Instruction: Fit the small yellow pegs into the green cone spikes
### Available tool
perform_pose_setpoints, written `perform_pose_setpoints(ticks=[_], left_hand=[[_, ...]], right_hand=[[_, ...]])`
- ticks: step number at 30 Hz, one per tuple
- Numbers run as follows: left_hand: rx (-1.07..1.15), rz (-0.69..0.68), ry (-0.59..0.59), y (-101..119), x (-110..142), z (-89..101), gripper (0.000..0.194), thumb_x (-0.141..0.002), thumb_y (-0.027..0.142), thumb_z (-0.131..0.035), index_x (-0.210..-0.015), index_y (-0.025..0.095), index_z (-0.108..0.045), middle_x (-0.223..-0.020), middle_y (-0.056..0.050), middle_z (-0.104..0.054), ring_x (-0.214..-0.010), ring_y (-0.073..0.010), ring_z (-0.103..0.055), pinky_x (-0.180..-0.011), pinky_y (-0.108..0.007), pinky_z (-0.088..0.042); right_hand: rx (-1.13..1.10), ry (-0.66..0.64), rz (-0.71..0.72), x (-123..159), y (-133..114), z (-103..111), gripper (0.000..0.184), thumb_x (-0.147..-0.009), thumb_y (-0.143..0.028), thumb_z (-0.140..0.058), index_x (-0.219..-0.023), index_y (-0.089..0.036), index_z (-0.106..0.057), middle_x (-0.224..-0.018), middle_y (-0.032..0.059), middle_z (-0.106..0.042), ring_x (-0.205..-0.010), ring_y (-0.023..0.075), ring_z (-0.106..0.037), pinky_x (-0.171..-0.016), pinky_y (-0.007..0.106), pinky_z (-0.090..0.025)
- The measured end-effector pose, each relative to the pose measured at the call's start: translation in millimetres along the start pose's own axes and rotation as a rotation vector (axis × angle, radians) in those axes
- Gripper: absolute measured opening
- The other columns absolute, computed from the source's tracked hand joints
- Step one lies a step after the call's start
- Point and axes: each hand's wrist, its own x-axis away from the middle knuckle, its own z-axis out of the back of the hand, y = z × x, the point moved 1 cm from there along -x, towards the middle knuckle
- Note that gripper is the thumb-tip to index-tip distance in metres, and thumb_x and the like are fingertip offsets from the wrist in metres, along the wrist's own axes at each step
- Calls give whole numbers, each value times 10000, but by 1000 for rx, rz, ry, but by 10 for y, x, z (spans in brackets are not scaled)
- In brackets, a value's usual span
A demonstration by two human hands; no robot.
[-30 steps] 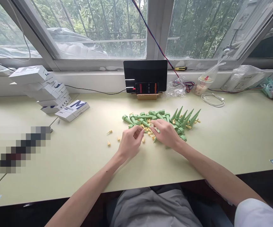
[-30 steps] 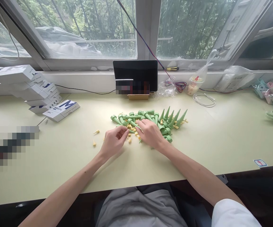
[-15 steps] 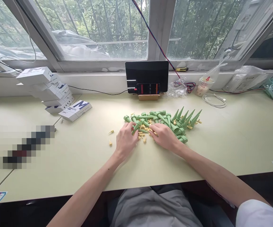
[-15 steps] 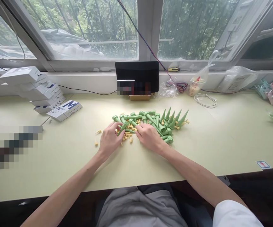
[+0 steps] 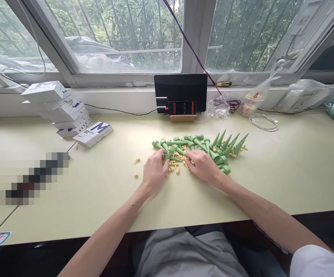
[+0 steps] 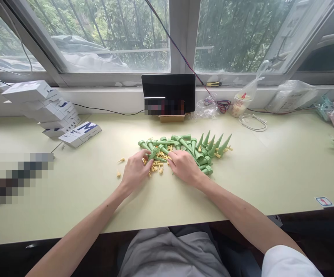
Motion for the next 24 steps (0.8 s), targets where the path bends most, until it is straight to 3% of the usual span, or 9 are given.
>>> perform_pose_setpoints(ticks=[5,11,16,24], left_hand=[[161,-93,27,26,-6,-15,196,-871,225,-594,-1064,204,-620,-862,-21,-647,-614,-132,-551,-614,-265,-446],[311,-214,-28,111,24,-22,249,-845,205,-620,-1093,212,-609,-783,22,-603,-569,-94,-492,-571,-221,-433],[330,-265,-60,112,36,-32,264,-844,192,-608,-1106,216,-593,-754,36,-563,-568,-87,-468,-554,-210,-413],[388,-237,-157,134,61,-29,401,-847,254,-622,-1235,245,-522,-760,44,-535,-575,-91,-453,-543,-210,-408]], right_hand=[[-106,83,-29,6,-1,6,171,-983,-224,-526,-1102,-156,-627,-837,74,-672,-760,221,-634,-721,334,-487],[-283,172,-25,16,-16,44,347,-1021,-340,-477,-1333,-189,-496,-872,71,-677,-770,226,-655,-708,355,-530],[-322,203,31,24,-17,27,309,-1026,-332,-476,-1307,-208,-517,-1001,91,-681,-868,229,-671,-771,366,-544],[-290,211,103,20,-12,17,207,-1032,-273,-459,-1183,-205,-582,-978,87,-663,-837,206,-644,-727,330,-527]])
